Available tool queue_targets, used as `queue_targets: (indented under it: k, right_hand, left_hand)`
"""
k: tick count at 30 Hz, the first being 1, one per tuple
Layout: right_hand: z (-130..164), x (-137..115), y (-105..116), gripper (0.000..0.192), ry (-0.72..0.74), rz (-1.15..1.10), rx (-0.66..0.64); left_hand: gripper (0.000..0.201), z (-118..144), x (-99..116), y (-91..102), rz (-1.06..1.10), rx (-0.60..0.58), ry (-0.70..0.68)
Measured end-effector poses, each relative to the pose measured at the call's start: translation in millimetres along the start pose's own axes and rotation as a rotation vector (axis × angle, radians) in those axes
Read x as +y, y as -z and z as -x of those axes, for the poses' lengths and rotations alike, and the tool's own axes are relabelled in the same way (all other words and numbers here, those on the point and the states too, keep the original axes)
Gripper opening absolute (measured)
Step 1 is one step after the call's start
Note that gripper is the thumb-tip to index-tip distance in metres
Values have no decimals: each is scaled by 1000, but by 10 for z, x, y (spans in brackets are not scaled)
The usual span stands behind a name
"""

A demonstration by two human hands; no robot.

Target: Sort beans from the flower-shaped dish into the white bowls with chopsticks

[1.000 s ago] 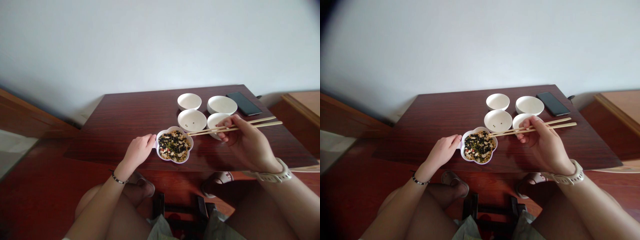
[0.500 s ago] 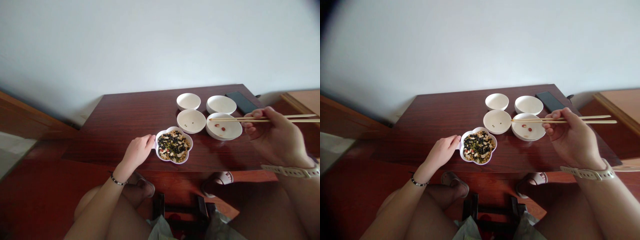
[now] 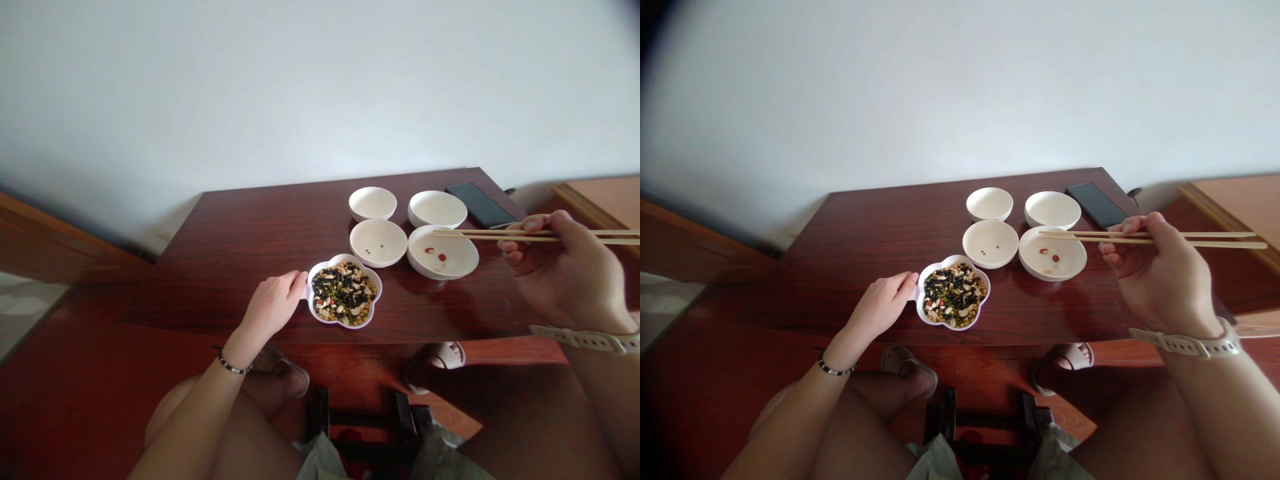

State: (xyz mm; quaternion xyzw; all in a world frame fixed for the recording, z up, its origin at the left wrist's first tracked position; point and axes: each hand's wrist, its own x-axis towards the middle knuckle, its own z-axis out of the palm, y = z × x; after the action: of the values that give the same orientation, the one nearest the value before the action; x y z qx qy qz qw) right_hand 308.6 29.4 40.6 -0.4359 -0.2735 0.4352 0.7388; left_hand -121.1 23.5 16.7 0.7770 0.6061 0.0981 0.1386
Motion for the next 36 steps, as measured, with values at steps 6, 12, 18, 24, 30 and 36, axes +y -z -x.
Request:
queue_targets:
  k: [6, 12, 18, 24, 30, 36]
  right_hand:
    - [124, -7, -161, 31, -23, -5, -40]
    - [147, 53, -205, 30, -55, 16, -130]
    - [282, 105, -318, 23, -78, 72, -207]
    - [428, 117, -447, 31, -26, 152, -275]
    - [538, 123, -520, 35, -17, 299, -361]
    - [620, 150, -526, 40, -83, 451, -489]
  left_hand:
    - [47, -5, 46, 9, 3, 0, 2]
    - [47, -10, 88, -9, 2, 6, -2]
    - [46, -27, 134, -12, -1, 0, -1]
    - [47, -44, 166, -40, 12, -5, 1]
    - [48, -50, 193, -22, -1, 0, 5]
    - [48, -55, 201, -17, 10, -1, 1]
